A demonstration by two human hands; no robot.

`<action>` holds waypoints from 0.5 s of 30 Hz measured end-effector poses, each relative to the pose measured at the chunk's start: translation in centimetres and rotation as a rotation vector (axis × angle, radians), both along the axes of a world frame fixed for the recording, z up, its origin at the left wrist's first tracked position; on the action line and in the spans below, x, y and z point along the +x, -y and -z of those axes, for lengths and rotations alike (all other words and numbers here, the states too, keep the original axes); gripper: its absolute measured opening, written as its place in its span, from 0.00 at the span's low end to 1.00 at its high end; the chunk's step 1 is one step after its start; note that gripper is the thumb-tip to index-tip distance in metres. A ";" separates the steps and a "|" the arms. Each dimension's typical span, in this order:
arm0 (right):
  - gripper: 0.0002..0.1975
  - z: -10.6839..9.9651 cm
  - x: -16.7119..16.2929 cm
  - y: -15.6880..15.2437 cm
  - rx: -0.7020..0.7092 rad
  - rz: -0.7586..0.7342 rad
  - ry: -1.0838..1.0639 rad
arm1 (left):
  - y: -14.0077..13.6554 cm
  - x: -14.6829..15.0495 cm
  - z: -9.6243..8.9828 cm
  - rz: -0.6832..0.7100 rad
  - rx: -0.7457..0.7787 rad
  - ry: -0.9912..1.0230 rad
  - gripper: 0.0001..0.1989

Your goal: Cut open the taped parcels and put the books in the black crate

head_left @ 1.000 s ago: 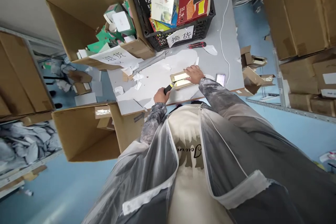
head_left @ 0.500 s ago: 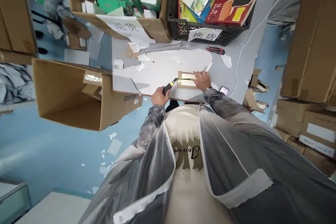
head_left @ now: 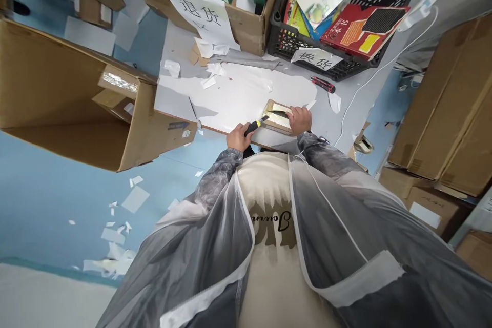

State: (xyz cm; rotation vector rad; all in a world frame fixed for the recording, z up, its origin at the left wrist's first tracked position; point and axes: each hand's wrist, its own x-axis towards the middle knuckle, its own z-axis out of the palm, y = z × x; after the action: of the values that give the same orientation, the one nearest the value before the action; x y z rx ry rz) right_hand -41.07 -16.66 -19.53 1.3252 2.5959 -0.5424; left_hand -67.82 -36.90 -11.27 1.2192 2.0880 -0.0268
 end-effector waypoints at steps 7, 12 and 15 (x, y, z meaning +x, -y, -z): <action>0.34 -1.7 -1.2 0.7 -0.026 0.067 0.067 | 0.7 -1.1 1.2 0.028 0.011 0.040 0.30; 0.34 -2.6 -2.4 1.4 -0.045 0.158 0.110 | -0.3 -3.3 1.6 0.076 0.072 0.041 0.30; 0.32 -3.2 -2.7 1.0 -0.047 0.161 0.091 | 0.1 -4.1 2.4 0.125 0.060 0.053 0.30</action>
State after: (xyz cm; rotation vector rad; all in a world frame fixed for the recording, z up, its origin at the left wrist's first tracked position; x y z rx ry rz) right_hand -43.75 -17.61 -16.35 1.5149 2.4034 -0.5506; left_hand -71.88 -36.95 -13.63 1.3702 1.9772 0.0111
